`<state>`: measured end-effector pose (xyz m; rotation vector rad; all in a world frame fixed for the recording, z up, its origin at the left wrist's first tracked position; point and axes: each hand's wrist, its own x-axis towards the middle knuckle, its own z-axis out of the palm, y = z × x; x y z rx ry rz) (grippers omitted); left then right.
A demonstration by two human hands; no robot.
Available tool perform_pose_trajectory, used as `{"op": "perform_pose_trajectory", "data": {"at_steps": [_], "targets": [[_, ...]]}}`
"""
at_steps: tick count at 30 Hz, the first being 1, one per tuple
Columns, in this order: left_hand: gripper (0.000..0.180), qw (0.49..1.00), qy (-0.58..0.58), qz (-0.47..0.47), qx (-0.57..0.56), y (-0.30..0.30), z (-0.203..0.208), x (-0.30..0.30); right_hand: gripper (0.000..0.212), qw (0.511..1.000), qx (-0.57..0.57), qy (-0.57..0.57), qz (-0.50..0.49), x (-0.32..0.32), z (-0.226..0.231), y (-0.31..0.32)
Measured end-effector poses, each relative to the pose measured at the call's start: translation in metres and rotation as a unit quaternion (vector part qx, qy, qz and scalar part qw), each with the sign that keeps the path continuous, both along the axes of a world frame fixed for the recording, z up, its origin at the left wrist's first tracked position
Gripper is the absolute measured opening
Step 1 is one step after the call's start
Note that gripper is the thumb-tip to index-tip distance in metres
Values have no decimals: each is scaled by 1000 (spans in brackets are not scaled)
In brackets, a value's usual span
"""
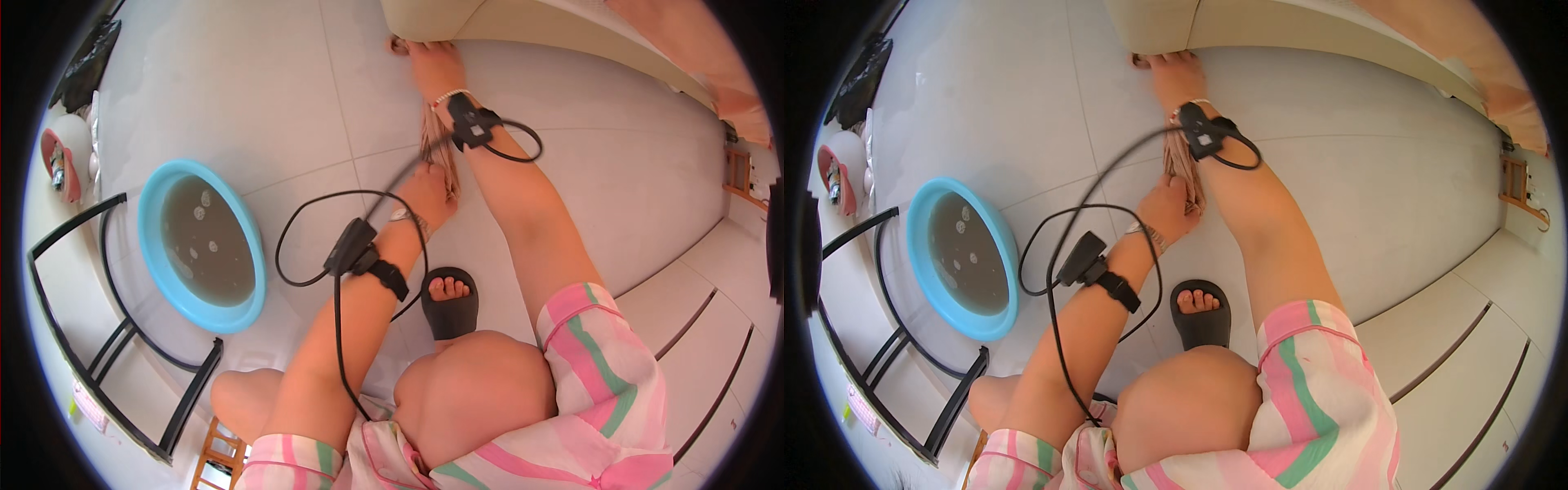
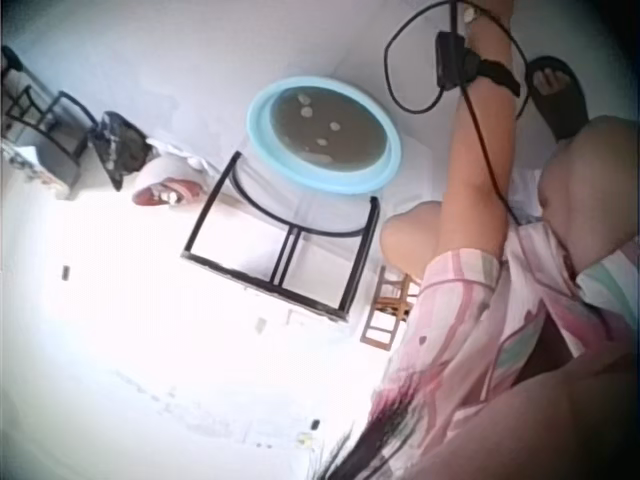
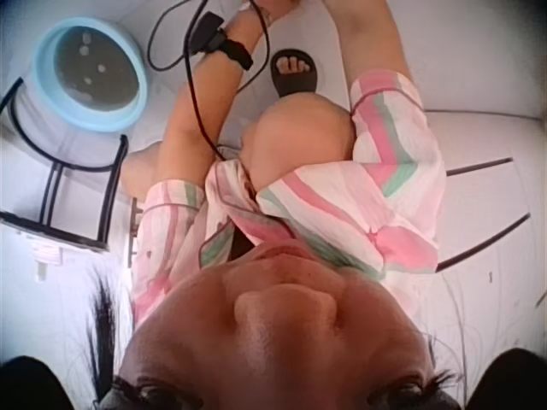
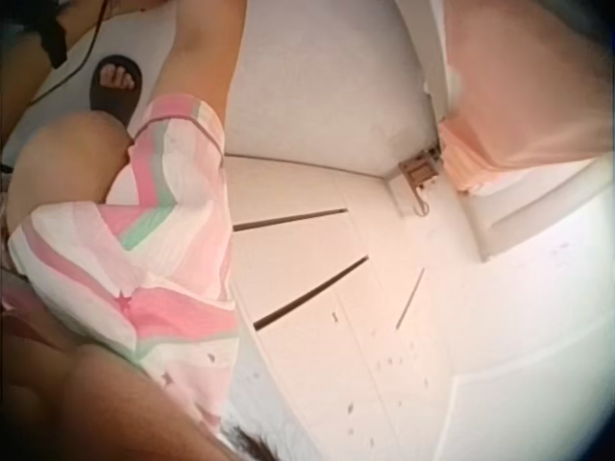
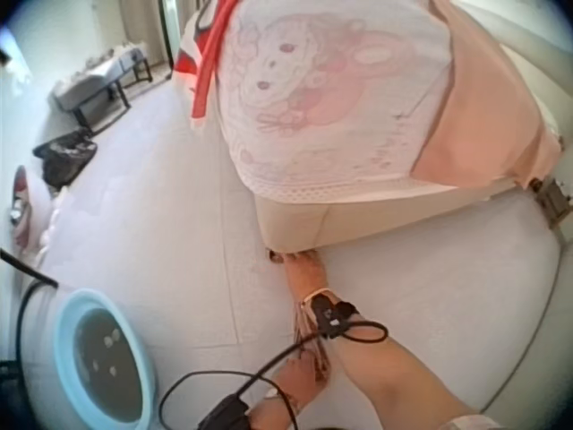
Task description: Scrubbing the floor and a garment with soapy water in a basin.
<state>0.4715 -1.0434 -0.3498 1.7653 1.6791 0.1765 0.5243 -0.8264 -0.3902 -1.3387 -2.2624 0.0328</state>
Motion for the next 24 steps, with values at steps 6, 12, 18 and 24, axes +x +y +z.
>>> {"op": "perform_pose_trajectory", "data": {"at_steps": [6,12,18,24], "targets": [[42,997,-37,-21,68,-31,5,-14,28,981,7,10,-195,125,1,-50],[41,965,-157,-204,-46,-44,20,63,29,902,-153,-113,-388,334,-4,-159],[41,947,-255,-174,-90,16,72,70,25,863,-250,330,-289,262,64,-56],[61,992,-109,22,62,61,84,118,51,989,-29,134,-56,205,27,46]]}}
